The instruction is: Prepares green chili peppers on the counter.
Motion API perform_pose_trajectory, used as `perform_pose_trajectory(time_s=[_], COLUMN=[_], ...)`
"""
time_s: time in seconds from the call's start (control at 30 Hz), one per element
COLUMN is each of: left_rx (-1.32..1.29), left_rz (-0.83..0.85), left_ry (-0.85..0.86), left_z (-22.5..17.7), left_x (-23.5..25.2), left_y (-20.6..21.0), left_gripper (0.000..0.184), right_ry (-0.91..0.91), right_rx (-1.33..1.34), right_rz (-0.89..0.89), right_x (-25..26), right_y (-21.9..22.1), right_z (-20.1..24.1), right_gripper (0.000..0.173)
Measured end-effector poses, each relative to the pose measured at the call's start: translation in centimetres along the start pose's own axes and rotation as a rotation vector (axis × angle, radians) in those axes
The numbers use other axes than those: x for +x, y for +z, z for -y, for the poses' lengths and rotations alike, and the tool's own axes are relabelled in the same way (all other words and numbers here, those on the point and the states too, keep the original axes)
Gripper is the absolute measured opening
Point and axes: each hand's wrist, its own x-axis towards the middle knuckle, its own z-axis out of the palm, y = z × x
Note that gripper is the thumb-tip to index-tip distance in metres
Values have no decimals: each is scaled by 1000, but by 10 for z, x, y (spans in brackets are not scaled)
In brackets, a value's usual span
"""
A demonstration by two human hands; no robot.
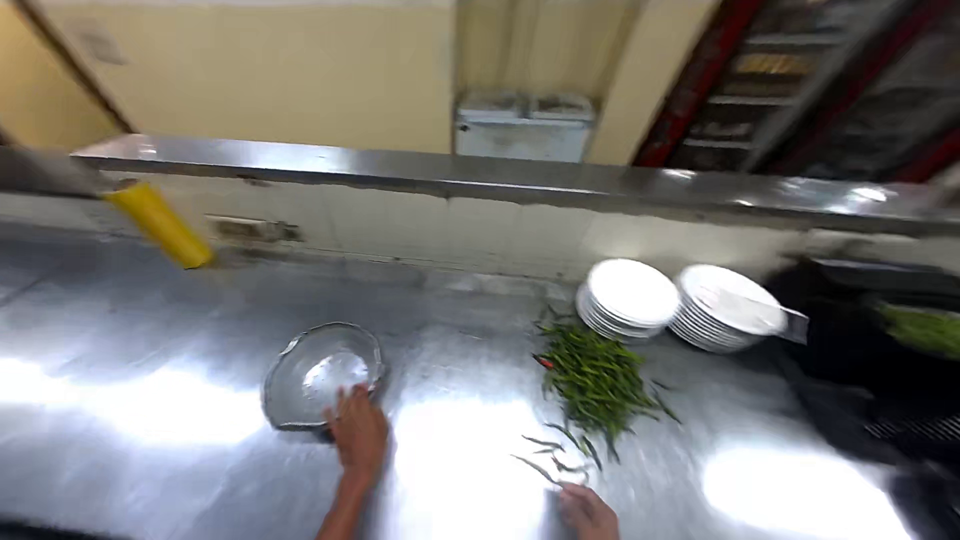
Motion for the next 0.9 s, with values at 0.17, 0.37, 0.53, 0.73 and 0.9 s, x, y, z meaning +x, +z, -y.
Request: perform_pose_trajectory(time_s=[0.17,0.37,0.53,0.73,0.9], left_rx=[28,-96,-74,-133,-305], left_rz=[180,182,212,115,479], left_ry=[202,380,402,399,645], left_z=[26,-22,-64,-104,-161], left_x=[21,-35,-74,-109,-155], left_y=[13,2,6,-11,4], left_gripper=[34,30,29,50,52], right_ry=[-30,-131,-177,-207,-455], right_rx=[-204,-761,-1130,-989,-811], right_rz=[-33,-6,69,184,397], right_x=[17,46,56,47,27], right_y=[0,-1,25,0,-2], right_z=[-28,-15,1,15,-2], right_gripper=[19,26,25,27,21])
